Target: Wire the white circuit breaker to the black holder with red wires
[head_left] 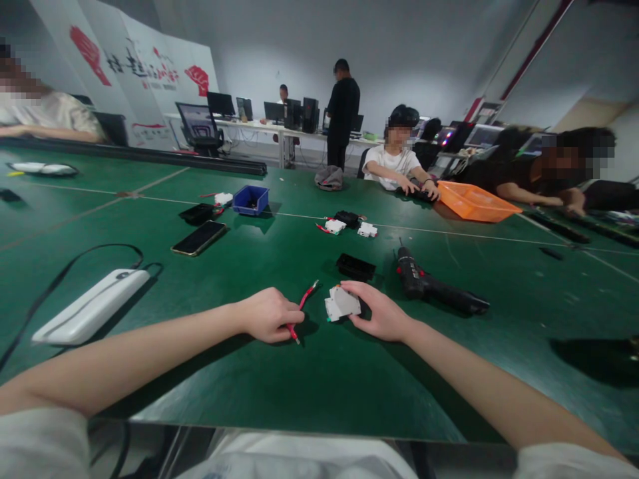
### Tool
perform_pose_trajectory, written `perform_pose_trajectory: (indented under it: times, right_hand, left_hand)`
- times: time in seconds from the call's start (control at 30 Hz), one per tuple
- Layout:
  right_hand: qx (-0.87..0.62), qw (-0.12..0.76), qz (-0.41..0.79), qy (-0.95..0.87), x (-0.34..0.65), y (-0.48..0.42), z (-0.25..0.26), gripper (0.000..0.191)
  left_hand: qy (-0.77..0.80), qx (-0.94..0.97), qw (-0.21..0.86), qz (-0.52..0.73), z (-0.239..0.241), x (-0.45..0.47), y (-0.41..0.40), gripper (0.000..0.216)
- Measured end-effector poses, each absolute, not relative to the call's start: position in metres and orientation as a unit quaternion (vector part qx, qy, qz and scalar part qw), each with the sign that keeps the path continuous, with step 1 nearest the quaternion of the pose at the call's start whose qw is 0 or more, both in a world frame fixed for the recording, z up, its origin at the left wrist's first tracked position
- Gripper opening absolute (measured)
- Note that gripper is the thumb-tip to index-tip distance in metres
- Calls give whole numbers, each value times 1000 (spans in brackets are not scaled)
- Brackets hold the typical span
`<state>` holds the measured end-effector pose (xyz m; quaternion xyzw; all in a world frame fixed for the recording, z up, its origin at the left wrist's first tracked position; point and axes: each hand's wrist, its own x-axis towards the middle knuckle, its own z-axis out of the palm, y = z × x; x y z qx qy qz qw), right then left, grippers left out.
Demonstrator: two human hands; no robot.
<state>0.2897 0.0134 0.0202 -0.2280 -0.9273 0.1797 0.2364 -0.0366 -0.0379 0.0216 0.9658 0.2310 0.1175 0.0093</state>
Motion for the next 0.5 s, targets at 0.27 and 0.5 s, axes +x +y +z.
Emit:
perform_pose_trajectory:
  times: [0.27, 0.5]
  right_hand:
    - [-228, 247, 187, -923, 289, 13, 21, 72]
    - [-224, 255, 184, -923, 289, 13, 19, 72]
  left_hand:
    - [440, 895, 1, 71, 19, -31, -38, 15]
    - [576, 817, 4, 43, 18, -27, -33, 40]
